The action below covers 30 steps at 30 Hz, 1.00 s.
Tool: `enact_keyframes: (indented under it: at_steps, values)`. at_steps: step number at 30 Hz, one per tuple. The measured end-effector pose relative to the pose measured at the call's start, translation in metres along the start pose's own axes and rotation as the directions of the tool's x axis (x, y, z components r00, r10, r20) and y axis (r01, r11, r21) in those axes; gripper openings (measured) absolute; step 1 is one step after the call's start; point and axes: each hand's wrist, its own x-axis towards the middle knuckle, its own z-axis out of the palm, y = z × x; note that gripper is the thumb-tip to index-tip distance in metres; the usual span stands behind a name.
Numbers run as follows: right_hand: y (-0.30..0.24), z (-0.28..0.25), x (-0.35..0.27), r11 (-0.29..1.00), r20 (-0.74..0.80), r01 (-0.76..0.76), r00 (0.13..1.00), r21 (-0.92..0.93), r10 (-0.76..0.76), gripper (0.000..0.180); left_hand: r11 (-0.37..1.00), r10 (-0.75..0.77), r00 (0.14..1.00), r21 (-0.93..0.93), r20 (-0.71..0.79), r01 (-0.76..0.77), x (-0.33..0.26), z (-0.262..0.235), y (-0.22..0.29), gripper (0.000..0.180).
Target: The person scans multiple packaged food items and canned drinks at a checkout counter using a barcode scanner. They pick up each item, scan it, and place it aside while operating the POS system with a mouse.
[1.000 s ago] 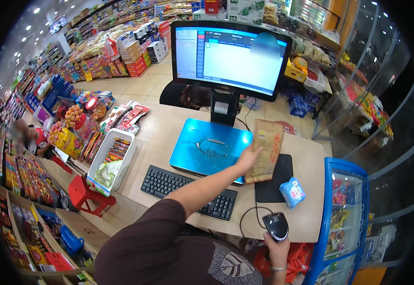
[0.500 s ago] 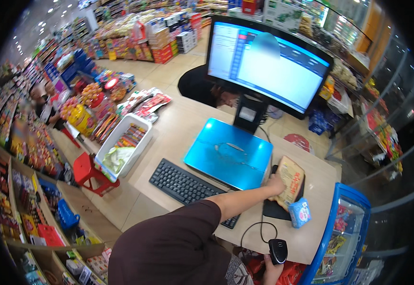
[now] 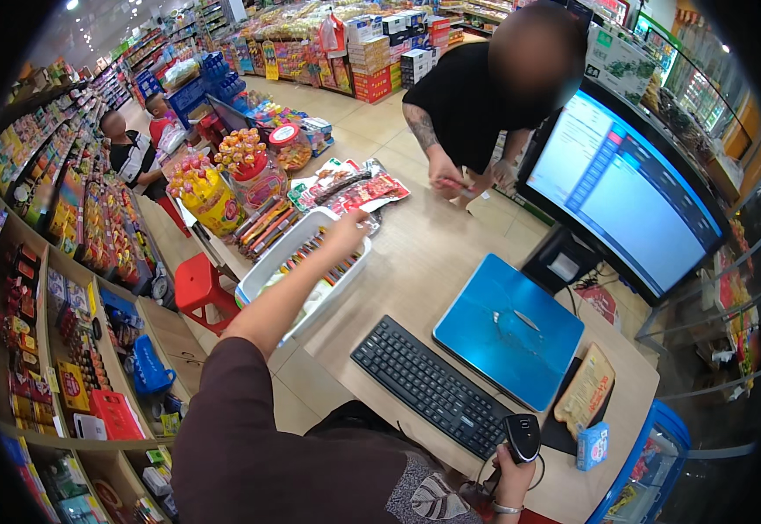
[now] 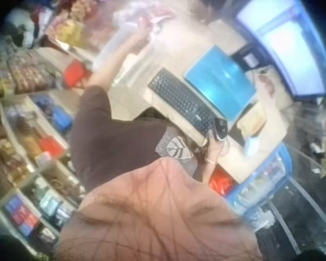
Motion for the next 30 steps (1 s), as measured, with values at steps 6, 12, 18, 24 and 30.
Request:
enact_keyframes:
  at_steps: [6,12,18,24,30]
  values:
    - [-0.019,0.076,-0.006,0.998,-0.01,-0.052,0.999,-0.048,0.051,0.025,0.977,-0.01,0.992,0.21,-0.129,0.037,0.095,-0.053,-0.086,0.033]
    - [-0.018,0.121,-0.007,0.988,-0.025,-0.045,0.999,-0.149,0.042,0.02,0.927,0.062,0.982,0.354,0.181,-0.124,0.087,0.002,-0.044,0.035]
    - [-0.027,0.15,-0.007,0.975,-0.012,-0.085,0.996,-0.204,0.084,0.023,0.783,0.238,0.895,0.47,0.378,-0.407,0.085,0.072,0.0,0.084]
    - [-0.03,0.16,-0.014,0.974,-0.001,-0.078,0.997,-0.211,0.079,0.024,0.788,0.102,0.872,0.496,0.479,-0.364,0.072,0.124,0.0,0.077]
    - [-0.021,0.151,-0.014,0.983,-0.016,-0.117,0.993,-0.143,0.116,0.022,0.805,0.185,0.79,0.37,0.585,-0.463,0.05,0.128,0.002,0.051]
